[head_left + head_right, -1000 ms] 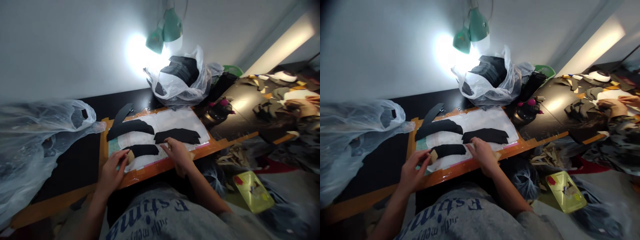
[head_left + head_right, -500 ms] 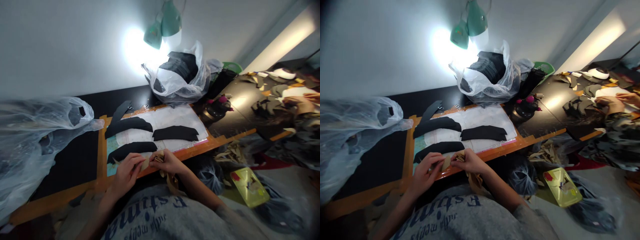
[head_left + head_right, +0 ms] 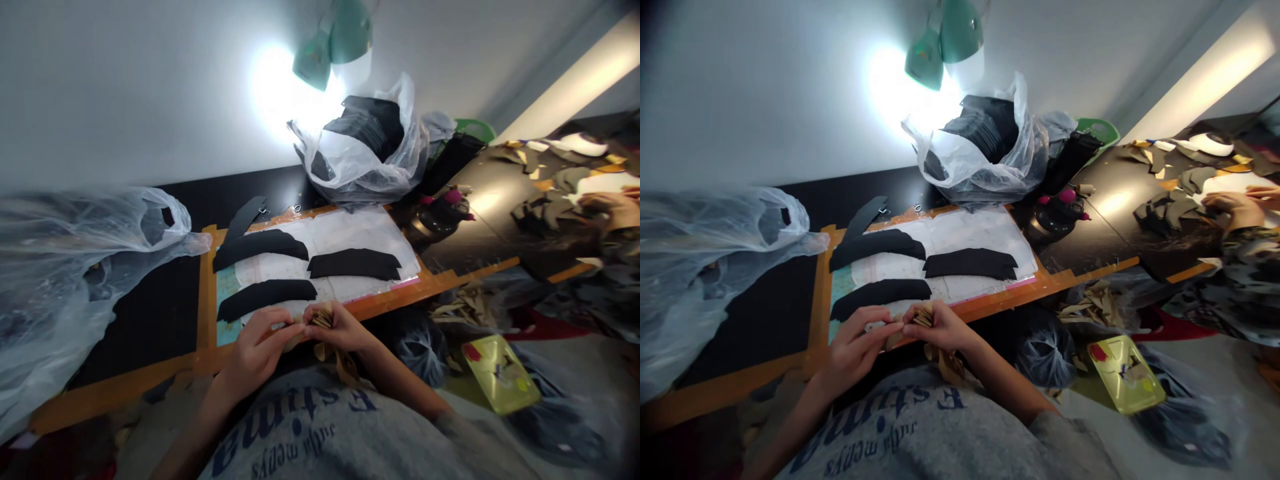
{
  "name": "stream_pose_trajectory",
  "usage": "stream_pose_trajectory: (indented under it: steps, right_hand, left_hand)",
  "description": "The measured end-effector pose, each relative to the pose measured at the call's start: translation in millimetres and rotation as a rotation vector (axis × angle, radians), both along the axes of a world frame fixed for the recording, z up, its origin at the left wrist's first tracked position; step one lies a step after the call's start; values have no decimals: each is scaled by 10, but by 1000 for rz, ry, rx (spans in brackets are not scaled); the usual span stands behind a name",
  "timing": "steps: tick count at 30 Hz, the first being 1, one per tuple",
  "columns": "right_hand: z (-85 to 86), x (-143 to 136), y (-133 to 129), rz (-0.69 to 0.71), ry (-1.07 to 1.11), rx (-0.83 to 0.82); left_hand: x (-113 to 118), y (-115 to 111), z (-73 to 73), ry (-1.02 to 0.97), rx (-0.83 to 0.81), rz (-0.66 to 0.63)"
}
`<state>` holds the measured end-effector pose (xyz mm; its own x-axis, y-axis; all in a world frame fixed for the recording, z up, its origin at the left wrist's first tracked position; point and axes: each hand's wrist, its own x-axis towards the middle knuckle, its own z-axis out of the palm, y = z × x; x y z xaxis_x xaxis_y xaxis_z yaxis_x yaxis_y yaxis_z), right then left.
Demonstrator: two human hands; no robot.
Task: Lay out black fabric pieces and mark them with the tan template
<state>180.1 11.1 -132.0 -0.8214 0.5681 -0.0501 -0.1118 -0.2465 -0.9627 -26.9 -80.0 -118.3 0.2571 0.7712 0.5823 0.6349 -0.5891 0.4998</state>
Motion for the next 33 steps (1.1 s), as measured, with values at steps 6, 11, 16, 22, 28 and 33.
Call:
stream_pose_trajectory:
  steps: [6, 11, 16, 22, 28, 33]
  right_hand:
    - [-47, -46, -53, 33, 33, -43]
    - [-74, -88, -111, 46, 52, -98]
    - [-86, -116, -158, 41, 77, -133]
    - [-139, -139, -208, 40, 122, -276]
    - [-152, -164, -258, -75, 130, -330]
    - [-106, -176, -287, -109, 119, -314]
  left_hand:
    - [-20, -2, 145, 50, 35, -40]
    - [-8, -33, 229, 39, 9, -45]
    - [-26, -71, 243, 3, -52, -36]
    - [20, -74, 200, -62, -47, -48]
    - [83, -66, 197, -196, -210, 0]
    - [42, -71, 118, -145, -95, -27]
